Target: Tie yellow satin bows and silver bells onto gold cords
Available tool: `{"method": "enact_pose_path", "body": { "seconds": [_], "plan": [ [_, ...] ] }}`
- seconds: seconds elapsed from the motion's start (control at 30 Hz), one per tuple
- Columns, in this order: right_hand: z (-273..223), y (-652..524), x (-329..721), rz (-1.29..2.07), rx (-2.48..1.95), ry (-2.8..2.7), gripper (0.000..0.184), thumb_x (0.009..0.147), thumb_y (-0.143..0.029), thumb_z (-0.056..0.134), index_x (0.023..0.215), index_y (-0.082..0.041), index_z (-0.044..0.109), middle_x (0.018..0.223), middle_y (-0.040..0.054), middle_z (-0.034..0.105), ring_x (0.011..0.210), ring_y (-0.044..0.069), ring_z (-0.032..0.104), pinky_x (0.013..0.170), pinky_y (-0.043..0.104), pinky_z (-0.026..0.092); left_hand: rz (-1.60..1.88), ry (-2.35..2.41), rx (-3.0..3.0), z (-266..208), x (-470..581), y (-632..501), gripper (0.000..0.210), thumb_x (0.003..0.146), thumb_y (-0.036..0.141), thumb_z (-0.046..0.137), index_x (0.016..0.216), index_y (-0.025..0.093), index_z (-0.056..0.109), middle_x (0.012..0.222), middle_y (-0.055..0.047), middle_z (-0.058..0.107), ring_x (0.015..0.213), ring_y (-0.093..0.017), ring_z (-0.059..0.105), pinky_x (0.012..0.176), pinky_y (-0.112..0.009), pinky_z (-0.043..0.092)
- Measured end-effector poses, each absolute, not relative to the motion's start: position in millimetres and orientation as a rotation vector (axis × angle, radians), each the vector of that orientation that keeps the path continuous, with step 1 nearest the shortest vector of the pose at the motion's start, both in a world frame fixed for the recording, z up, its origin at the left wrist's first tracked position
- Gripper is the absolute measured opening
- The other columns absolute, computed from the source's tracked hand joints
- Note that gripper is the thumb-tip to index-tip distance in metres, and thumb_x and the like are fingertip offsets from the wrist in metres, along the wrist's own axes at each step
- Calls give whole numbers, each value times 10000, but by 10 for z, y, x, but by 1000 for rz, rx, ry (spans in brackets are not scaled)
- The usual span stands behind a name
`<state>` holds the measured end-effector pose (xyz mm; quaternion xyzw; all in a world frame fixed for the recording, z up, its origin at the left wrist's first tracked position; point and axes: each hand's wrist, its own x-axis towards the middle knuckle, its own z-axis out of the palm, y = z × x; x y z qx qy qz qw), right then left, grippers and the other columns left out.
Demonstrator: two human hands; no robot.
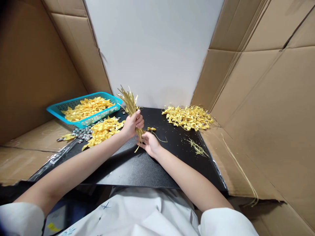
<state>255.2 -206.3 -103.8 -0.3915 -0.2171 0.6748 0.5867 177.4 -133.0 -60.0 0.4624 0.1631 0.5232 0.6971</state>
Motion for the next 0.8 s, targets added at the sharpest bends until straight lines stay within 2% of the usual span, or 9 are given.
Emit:
{"method": "enact_pose_path", "body": {
  "seconds": [0.07,0.2,0.33,0.47,0.53,0.6,0.67,0.7,0.8],
  "plan": [
    [-1016,-2090,2576,1589,-839,-312,137,827,-219,415,841,-184,547,775,36,667,728,154,657,668,275,524,1252,361,1092,-521,1798,-1292,520,761,408,714,514,186,313,414,97,258,326,-23,251,337,-166,205],
    [-963,-2091,2566,1528,-761,-52,289,904,-410,371,879,-177,541,793,85,666,783,206,668,649,315,536,1408,361,1278,-404,1902,-1278,537,767,443,705,490,189,321,400,88,276,326,-33,280,350,-187,229],
    [-919,-2037,2468,1491,-671,61,358,941,-452,286,914,-192,530,828,78,669,774,190,672,625,300,532,1459,413,1457,-449,2017,-1378,562,804,479,654,445,188,333,372,65,310,339,-48,329,376,-206,268],
    [-910,-2071,2430,1549,-718,24,422,978,-443,189,871,-197,515,725,38,646,619,163,641,529,277,496,1426,455,1346,-537,2053,-1441,558,791,482,666,454,189,332,376,63,326,338,-48,324,372,-207,264],
    [-913,-2142,2448,1582,-827,-65,468,973,-517,187,855,-195,506,657,21,623,495,147,578,440,247,436,1422,449,1232,-534,2029,-1425,549,777,465,686,471,189,324,388,74,309,335,-41,298,362,-199,250],
    [-915,-2229,2468,1637,-906,-192,484,959,-572,237,820,-190,500,533,-28,538,345,93,405,356,189,304,1421,432,1125,-504,1983,-1390,538,773,441,696,493,190,311,402,89,274,332,-35,267,350,-188,228],
    [-922,-2317,2478,1638,-958,-341,405,960,-510,344,762,-186,485,425,-100,374,298,46,194,334,159,160,1385,424,1053,-470,1925,-1350,527,784,414,692,513,189,300,410,99,243,329,-30,243,343,-176,205],
    [-929,-2362,2481,1609,-986,-420,358,957,-451,398,726,-186,469,403,-123,300,305,35,131,340,156,115,1359,425,1025,-459,1895,-1331,517,794,400,685,522,188,299,410,102,232,327,-28,235,341,-170,196],
    [-963,-2523,2528,1525,-1107,-660,324,910,-352,494,641,-189,415,399,-137,241,327,22,110,359,152,92,1279,439,933,-460,1814,-1275,489,824,365,656,541,184,300,405,109,215,318,-23,218,340,-154,186]
  ]
}}
